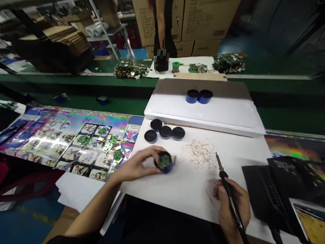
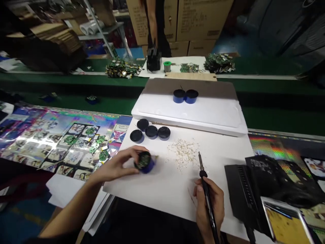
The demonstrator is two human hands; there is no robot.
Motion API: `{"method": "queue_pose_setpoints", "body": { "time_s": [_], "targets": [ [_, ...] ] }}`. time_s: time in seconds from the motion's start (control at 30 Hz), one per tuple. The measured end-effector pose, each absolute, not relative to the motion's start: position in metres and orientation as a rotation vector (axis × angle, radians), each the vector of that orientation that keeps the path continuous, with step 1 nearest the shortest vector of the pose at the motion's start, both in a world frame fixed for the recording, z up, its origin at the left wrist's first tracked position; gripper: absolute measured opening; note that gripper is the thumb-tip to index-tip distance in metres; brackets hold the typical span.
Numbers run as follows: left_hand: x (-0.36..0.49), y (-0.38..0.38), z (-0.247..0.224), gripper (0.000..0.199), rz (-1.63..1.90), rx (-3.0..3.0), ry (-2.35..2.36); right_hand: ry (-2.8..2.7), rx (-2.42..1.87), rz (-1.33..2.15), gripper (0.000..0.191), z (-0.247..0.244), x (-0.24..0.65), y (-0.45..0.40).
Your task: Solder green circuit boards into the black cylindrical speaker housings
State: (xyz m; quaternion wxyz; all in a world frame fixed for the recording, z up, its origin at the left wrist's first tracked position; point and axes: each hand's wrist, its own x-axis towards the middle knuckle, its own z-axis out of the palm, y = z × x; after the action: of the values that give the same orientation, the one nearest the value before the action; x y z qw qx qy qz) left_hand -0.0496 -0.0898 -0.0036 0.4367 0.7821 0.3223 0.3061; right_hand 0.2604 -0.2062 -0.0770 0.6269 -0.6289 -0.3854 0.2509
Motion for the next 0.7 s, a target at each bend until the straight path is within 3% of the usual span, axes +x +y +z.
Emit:
{"method": "queue_pose_setpoints", "body": {
  "time_s": [0.07, 0.2, 0.3, 0.43, 0.7],
  "targets": [
    [-0.087, -0.072, 0.013, 0.025, 0.997, 1.894, 0.885, -0.877, -1.461, 0.594, 0.034, -0.081, 0.264, -0.208],
    [-0.149, -0.01, 0.021, 0.047, 1.424, 1.728, 1.379, -0.886, -1.485, 0.616, 0.037, -0.087, 0.269, -0.209],
    [-0.172, 0.047, 0.008, 0.052, 1.325, 1.605, 1.696, -0.888, -1.521, 0.616, 0.038, -0.088, 0.268, -0.209],
    [-0.174, 0.099, -0.012, 0.04, 1.113, 1.58, 1.947, -0.867, -1.543, 0.609, 0.039, -0.087, 0.267, -0.21],
    [-0.122, 0.095, 0.009, 0.034, 1.113, 1.779, 1.972, -0.81, -1.537, 0.627, 0.044, -0.092, 0.264, -0.211]
  ]
}}
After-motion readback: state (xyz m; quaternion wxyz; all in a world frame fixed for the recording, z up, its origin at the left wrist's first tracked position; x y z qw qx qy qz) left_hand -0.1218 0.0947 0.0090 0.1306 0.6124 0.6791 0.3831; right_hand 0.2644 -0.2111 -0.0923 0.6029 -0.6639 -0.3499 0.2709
